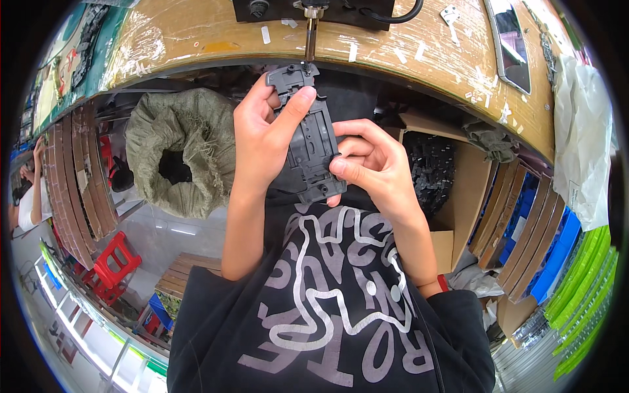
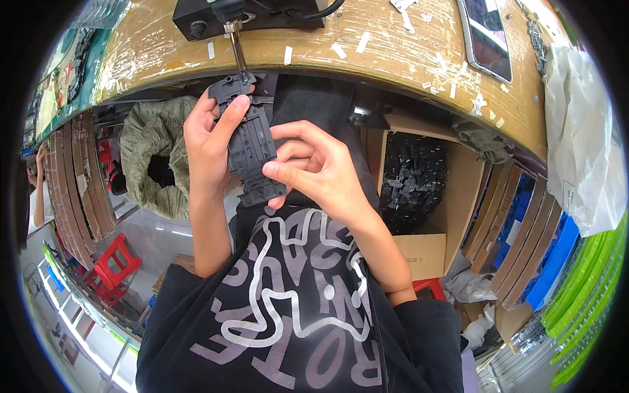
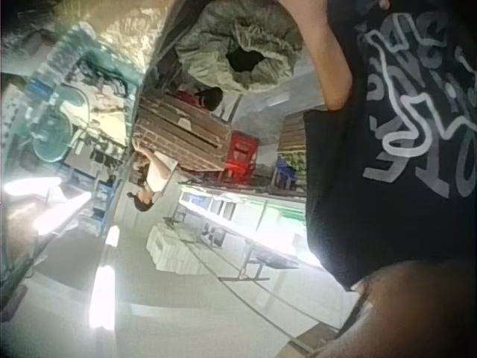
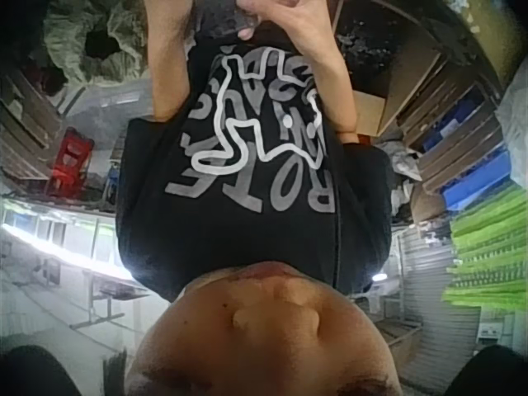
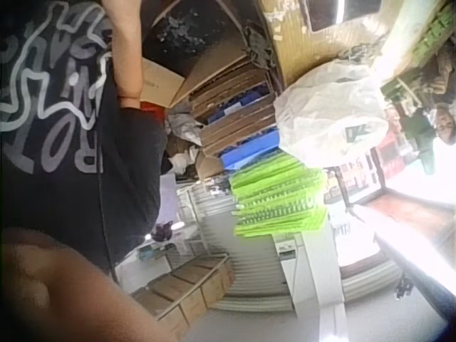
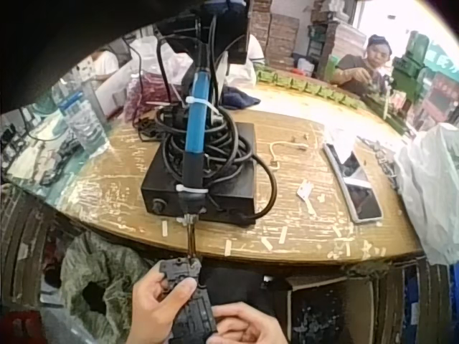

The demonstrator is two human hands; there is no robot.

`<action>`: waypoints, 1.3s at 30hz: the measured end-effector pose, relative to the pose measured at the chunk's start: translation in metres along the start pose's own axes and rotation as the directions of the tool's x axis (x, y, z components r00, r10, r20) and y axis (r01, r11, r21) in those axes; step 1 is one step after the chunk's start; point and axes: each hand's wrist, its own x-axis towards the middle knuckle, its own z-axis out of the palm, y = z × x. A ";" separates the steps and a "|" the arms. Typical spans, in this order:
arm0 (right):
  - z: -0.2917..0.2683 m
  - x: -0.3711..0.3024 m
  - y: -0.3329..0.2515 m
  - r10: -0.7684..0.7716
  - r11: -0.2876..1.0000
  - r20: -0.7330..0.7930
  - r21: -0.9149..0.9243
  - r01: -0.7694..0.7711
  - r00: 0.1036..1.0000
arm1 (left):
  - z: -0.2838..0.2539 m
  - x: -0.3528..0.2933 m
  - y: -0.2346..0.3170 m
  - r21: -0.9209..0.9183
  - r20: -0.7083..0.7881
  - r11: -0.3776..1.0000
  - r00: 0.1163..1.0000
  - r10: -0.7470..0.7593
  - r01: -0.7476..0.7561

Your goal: The person assembles small black plastic components using a soldering iron to heat and secure parts. They repeatedly pick up components from a box, apply heat with the iron, and place the finished units into a green sack on the floor.

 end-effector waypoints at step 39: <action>-0.030 -0.013 0.014 -0.004 0.995 -0.080 -0.099 -0.004 0.997 | 0.002 -0.012 -0.013 0.101 0.074 0.947 0.947 -0.314 0.306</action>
